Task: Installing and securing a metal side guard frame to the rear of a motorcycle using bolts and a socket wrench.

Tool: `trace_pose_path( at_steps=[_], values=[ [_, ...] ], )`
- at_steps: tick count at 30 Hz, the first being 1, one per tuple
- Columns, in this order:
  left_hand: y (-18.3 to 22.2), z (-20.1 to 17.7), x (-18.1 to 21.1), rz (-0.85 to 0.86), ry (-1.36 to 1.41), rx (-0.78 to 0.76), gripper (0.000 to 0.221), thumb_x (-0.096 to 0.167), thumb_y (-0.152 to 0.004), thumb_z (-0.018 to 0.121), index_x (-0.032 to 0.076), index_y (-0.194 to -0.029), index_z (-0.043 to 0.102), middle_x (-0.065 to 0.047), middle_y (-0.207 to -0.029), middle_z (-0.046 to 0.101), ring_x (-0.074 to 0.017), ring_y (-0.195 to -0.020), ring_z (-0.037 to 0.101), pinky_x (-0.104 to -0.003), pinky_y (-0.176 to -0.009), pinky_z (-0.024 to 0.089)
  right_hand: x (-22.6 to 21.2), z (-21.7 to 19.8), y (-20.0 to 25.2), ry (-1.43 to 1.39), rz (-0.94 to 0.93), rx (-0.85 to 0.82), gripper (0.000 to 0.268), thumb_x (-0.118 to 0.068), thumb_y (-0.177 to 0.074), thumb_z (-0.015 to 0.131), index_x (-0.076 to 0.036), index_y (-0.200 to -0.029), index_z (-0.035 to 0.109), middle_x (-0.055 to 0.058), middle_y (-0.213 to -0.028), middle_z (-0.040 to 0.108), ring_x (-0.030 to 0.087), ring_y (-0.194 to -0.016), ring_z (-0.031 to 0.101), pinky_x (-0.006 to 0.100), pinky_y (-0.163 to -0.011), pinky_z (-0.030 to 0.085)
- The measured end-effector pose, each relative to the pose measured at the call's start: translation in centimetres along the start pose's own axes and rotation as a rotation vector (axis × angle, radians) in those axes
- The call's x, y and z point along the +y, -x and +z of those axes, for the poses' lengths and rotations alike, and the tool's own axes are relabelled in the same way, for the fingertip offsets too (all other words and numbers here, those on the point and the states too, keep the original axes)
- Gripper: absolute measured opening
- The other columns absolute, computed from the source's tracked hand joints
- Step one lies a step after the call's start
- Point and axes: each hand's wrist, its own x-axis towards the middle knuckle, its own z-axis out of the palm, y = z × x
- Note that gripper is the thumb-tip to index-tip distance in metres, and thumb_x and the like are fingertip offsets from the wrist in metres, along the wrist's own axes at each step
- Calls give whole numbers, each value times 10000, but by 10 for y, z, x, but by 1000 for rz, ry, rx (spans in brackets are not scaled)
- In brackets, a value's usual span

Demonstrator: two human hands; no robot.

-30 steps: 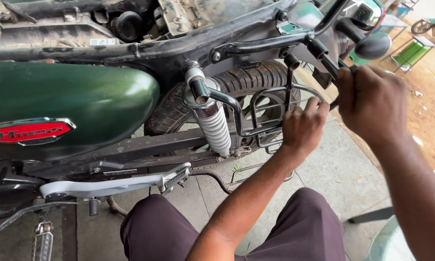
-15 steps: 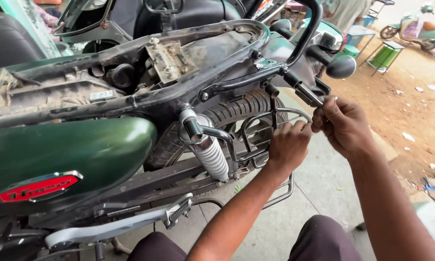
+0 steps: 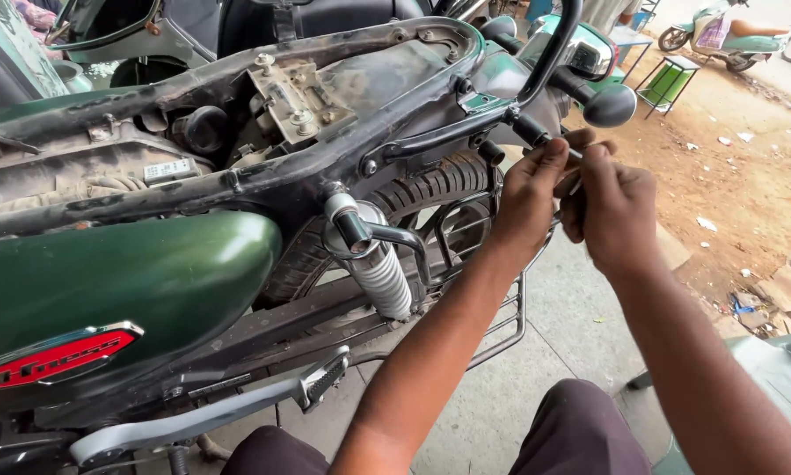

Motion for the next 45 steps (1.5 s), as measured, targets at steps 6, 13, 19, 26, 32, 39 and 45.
trace_pose_path(
  at_steps=[6,13,19,26,32,39,45],
  values=[
    [-7,-9,-33,18,151,132,249,240,-1140,595,35,-1103,732,-59,-817,694,-124,-547,561,-273,-414,430,-22,-19,6,-849,551,-178,406,-374,-1093,553,-68,-873,702,24,-618,643,164,-469,582,311,-420,446],
    [-3,7,-14,-2,126,313,201,221,-1027,669,25,-1023,710,-86,-939,740,-132,-862,706,-245,-669,527,-37,-43,14,695,-380,-6,431,-438,-931,746,-57,-1132,741,97,-942,724,243,-816,692,382,-595,531],
    [-2,1,-21,22,112,352,209,196,-1052,676,-8,-1048,724,-112,-1002,744,-163,-935,695,-298,-862,531,-9,-26,16,607,-497,30,215,-307,-1174,668,-110,-1130,742,74,-999,725,201,-861,680,342,-714,549],
    [-6,3,-27,36,191,381,176,183,-1054,662,10,-1062,693,-146,-1010,761,-167,-918,690,-309,-837,503,21,-20,2,-312,430,-136,417,-362,-1118,560,-30,-906,697,48,-740,633,165,-626,558,331,-545,443],
    [-7,14,-27,92,204,459,197,206,-1027,698,11,-1046,712,-123,-977,763,-149,-903,700,-289,-848,507,-52,-39,10,661,-356,66,399,-383,-978,656,4,-934,745,104,-813,661,227,-674,623,351,-520,448],
    [-9,-2,-20,-45,147,441,243,246,-1032,730,5,-1061,715,-115,-980,751,-129,-687,404,-319,-626,259,13,-1,3,-273,259,-161,472,-383,-1098,556,-67,-763,660,-22,-691,623,120,-644,562,319,-599,461],
    [-7,8,-19,1,229,422,191,236,-977,733,54,-1031,720,-79,-930,744,-131,-852,693,-277,-756,514,-32,-30,15,-117,351,-282,510,-394,-1183,533,-34,-835,629,-8,-687,516,150,-643,460,371,-568,385]
  ],
)
